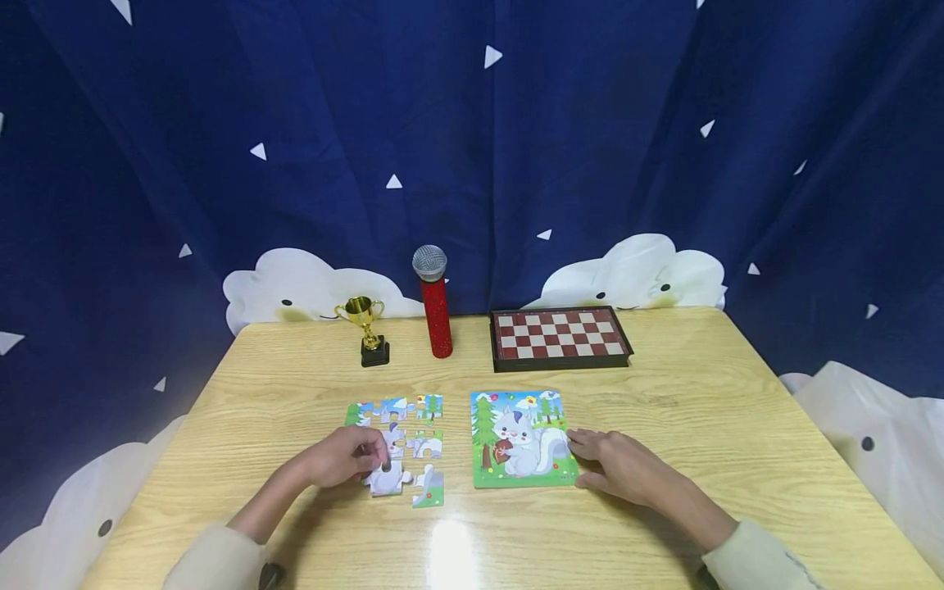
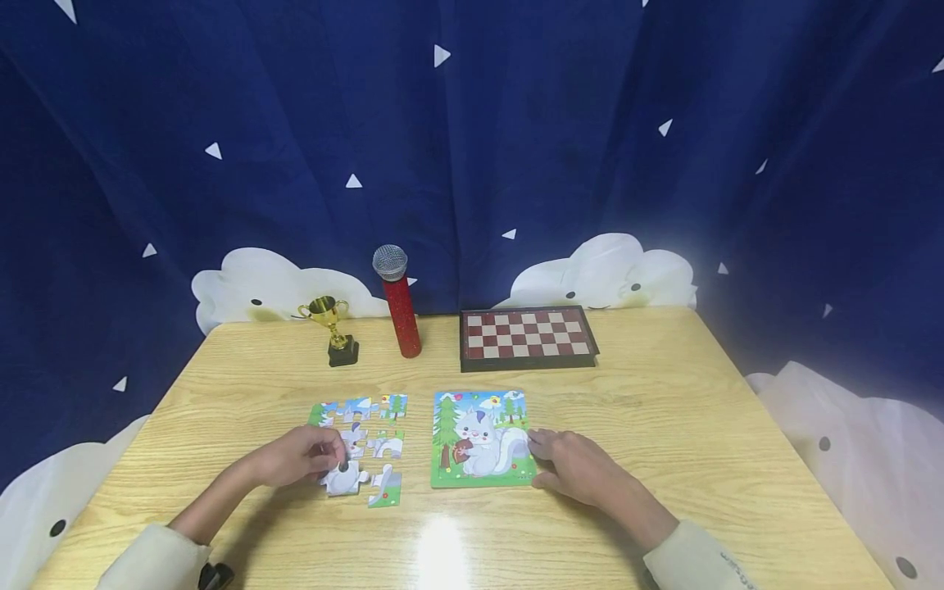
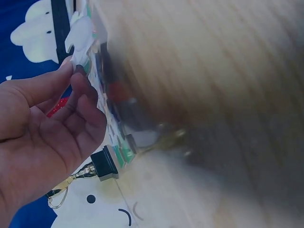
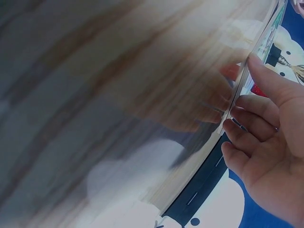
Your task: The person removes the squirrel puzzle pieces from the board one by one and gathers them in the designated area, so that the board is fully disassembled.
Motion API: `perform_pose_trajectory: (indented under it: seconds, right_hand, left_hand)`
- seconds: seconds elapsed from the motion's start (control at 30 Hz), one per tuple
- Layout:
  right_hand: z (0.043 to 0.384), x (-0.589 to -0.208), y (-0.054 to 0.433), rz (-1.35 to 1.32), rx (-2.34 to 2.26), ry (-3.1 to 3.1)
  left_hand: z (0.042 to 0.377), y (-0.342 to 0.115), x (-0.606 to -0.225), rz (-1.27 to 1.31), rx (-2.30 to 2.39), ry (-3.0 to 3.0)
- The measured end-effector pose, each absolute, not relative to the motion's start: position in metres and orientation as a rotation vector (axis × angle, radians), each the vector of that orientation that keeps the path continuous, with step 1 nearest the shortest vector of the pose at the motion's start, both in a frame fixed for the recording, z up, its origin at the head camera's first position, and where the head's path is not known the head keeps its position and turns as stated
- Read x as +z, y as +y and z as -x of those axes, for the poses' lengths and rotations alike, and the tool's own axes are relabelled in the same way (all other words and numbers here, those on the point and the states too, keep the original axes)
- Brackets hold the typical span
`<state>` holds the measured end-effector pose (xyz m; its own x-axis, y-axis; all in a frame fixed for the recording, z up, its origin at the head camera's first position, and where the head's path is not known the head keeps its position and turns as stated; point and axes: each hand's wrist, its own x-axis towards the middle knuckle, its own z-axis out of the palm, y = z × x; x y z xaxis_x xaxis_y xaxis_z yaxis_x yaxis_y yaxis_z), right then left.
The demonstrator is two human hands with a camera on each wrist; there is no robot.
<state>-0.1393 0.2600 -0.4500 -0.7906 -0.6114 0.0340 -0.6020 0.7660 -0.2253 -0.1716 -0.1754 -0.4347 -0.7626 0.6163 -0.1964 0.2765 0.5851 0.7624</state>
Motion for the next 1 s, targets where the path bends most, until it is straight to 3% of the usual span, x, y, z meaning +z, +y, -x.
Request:
perform_pose_trajectory:
  seconds: [0.57, 1.0]
  right_hand:
    - [0.139, -0.450, 0.258, 1.013, -0.345, 2.911]
    - [0.140, -0.449, 0.260, 1.029, -0.373, 2.901]
  left_hand:
    - [0.163, -0.172, -0.445, -0.699, 0.959, 2.452]
    - [0.180, -0.153, -0.425, -0.798, 0.938, 2.578]
